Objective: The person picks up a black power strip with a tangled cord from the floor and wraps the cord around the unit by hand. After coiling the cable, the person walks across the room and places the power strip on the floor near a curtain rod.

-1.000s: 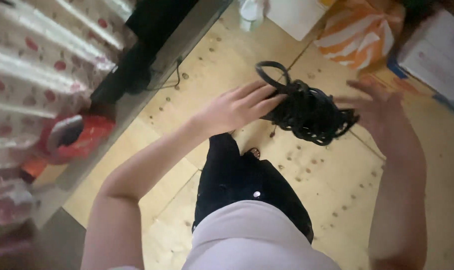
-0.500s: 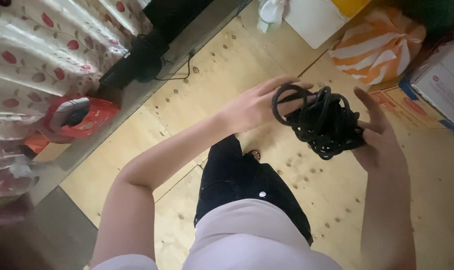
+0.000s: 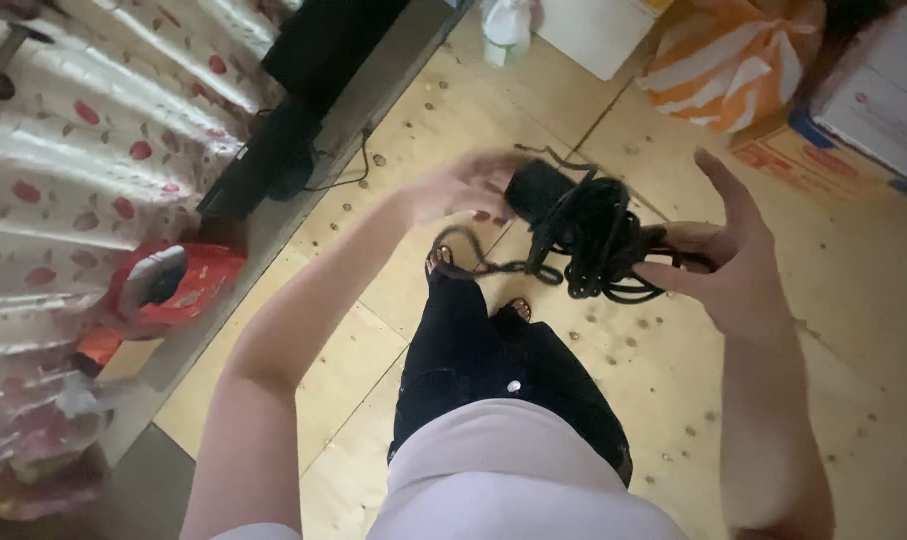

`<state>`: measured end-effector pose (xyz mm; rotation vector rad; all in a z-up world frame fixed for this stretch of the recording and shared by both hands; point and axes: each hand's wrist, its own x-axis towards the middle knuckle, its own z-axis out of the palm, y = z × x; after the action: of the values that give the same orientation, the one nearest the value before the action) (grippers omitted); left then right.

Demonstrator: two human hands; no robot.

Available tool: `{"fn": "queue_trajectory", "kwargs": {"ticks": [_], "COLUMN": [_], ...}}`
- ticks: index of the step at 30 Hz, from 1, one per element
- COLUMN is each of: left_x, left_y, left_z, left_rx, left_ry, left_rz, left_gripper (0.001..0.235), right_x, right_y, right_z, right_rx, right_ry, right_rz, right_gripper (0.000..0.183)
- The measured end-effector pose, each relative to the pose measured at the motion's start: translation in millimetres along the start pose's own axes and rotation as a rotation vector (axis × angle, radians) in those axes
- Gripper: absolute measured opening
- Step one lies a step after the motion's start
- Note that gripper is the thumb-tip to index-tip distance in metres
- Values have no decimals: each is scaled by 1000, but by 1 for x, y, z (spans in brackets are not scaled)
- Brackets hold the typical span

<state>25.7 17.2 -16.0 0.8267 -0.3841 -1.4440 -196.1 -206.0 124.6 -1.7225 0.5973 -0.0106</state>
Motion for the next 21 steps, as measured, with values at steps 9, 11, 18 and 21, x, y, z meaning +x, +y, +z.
{"fn": "queue_trajectory", "kwargs": {"ticks": [9,11,18,21], "left_x": [-12,-11,-9,-11], "left_y": [35,51,80,87], "left_z": [76,92,132,144], "left_rx": [547,629,1111,1142], "left_ry": [-35,-57,59,-8], "left_rz": [370,459,778,933], "left_gripper": [49,47,42,37], "right_x": [-6,1,39,23], "right_y": [-6,2,17,-18], "right_z": [-39,-51,-85,-79], "right_rx": [-206,-221,486,477], "right_ry": [-88,-79,189,349], "right_rz": [-227,-361,-187,121], "right_gripper": [100,100,58,64]}}
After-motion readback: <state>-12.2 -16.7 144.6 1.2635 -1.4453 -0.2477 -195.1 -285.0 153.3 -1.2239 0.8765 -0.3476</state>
